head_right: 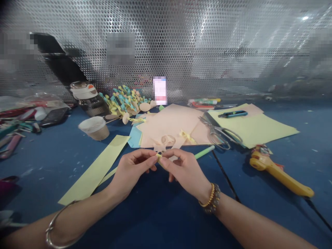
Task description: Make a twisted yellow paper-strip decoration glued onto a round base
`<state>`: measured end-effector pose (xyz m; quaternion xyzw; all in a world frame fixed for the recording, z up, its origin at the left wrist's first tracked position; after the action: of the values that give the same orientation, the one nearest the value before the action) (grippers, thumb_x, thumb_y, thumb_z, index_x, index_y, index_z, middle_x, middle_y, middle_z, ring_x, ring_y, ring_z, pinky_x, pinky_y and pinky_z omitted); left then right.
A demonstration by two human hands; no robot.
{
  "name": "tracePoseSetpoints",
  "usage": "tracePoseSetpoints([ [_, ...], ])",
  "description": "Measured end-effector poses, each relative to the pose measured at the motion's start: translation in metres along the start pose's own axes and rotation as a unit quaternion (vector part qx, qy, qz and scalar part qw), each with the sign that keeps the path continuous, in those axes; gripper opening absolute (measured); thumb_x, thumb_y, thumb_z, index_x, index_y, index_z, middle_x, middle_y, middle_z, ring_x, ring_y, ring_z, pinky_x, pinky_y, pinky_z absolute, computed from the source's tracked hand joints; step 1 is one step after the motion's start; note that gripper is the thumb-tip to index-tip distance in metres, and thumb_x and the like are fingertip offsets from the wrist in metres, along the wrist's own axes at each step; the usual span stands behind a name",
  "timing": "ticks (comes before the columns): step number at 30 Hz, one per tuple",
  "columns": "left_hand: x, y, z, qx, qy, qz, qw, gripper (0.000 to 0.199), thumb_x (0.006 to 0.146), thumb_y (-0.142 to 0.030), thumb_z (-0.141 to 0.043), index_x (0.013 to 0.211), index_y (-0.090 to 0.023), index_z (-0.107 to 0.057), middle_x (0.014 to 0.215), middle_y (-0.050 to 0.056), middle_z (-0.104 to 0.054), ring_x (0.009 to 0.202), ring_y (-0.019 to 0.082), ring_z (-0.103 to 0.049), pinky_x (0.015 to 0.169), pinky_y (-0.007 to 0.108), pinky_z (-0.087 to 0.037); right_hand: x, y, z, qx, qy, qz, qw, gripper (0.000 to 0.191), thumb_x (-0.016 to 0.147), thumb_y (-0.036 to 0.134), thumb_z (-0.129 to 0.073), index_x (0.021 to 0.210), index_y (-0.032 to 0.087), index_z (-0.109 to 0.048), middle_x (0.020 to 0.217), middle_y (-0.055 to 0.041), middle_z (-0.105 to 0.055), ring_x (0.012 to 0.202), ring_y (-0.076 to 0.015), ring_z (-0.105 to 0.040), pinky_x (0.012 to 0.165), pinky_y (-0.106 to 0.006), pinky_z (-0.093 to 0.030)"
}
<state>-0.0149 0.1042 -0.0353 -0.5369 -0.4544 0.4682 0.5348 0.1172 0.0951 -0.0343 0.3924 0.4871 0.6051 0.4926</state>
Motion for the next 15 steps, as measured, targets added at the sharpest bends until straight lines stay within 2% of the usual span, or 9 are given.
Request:
tracePoseSetpoints([
  [4,0.001,0.001,0.000,-0.008,0.005,0.001,1.000,0.010,0.074,-0.026,-0.069,0.078,-0.018,-0.070,0.065,0.000,-0.066,0.055,0.009,-0.059,0.052,0.018,-0.046,0.001,-0.003,-0.002,0.015,0.007,-0.002,1.000,0.024,0.081,0.041,-0.062,0.081,0.017,-0.062,0.050,0.0056,-0.053,0.039,-0.0060,-0.051,0.039,-0.017,-0.038],
  [10,0.001,0.000,-0.008,-0.050,0.063,-0.017,0.997,0.017,0.082,-0.025,-0.061,0.096,-0.023,-0.071,0.073,0.001,-0.067,0.061,0.009,-0.058,0.052,0.016,-0.045,0.004,-0.008,-0.004,0.080,0.011,-0.033,0.996,0.026,0.081,0.041,-0.061,0.075,0.017,-0.060,0.047,0.0071,-0.050,0.036,-0.0039,-0.048,0.037,-0.015,-0.033],
  [15,-0.001,-0.003,-0.015,-0.047,0.088,-0.020,0.995,0.017,0.080,-0.026,-0.064,0.095,-0.021,-0.071,0.070,0.000,-0.065,0.060,0.008,-0.056,0.052,0.015,-0.044,0.003,-0.009,-0.011,0.150,0.040,-0.047,0.987,0.026,0.081,0.040,-0.062,0.072,0.016,-0.058,0.047,0.0068,-0.051,0.034,-0.0028,-0.046,0.036,-0.014,-0.030],
])
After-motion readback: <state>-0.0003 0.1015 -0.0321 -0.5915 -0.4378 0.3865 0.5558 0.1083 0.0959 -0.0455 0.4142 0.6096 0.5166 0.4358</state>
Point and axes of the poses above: each hand's wrist, its own x-axis towards the middle knuckle, its own z-axis out of the back of the hand, y = z × x, the point moved 10 cm from there along x, towards the middle knuckle
